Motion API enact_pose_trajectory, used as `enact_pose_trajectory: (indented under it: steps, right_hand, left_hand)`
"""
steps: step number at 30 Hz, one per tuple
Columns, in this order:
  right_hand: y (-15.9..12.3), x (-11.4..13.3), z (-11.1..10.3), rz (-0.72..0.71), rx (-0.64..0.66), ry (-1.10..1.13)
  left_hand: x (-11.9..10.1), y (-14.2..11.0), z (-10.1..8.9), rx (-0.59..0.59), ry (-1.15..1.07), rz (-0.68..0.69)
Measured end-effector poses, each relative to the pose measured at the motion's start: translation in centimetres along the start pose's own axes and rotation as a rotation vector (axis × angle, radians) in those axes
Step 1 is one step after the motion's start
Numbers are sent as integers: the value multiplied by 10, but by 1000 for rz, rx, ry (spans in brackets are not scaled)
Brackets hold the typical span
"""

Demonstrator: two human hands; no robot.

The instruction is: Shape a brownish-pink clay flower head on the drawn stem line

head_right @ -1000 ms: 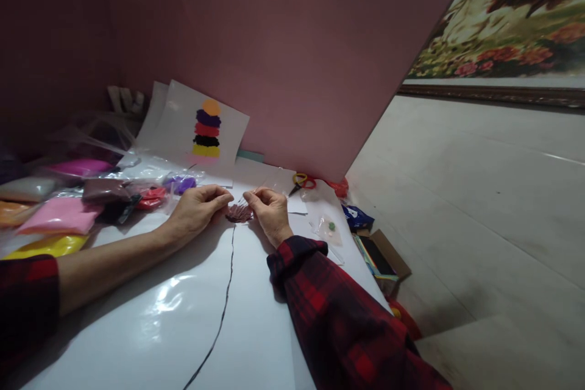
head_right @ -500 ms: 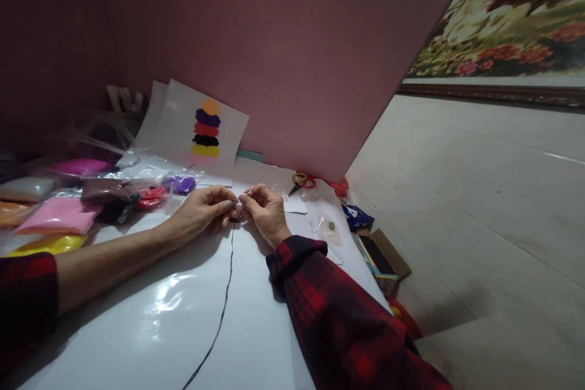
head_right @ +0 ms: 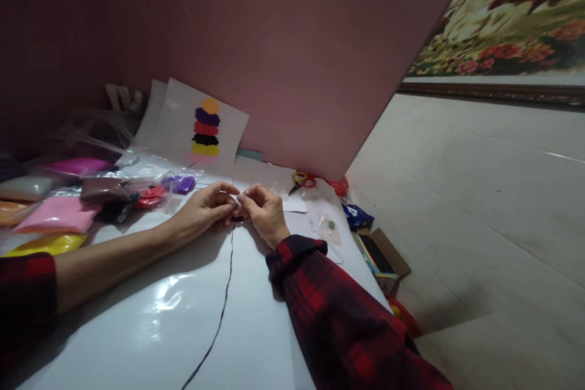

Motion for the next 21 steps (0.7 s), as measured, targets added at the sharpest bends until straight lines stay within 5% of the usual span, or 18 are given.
enact_pose_trajectory:
  steps: [10, 21]
  right_hand:
    - [2, -3, 0, 125, 43, 40]
    - [-1, 2, 1, 22, 0, 34]
  left_hand:
    - [0, -1, -1, -29, 81, 48]
    - [0, 0, 0, -59, 126, -37]
Point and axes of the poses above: each hand's wrist, its own y-axis towards the middle knuckle, its own z-axis out of the palm, x = y × z, the point moved 3 cm from there along y, towards the middle knuckle, and after that the axes turned 4 degrees about y, right-handed, at the moved point
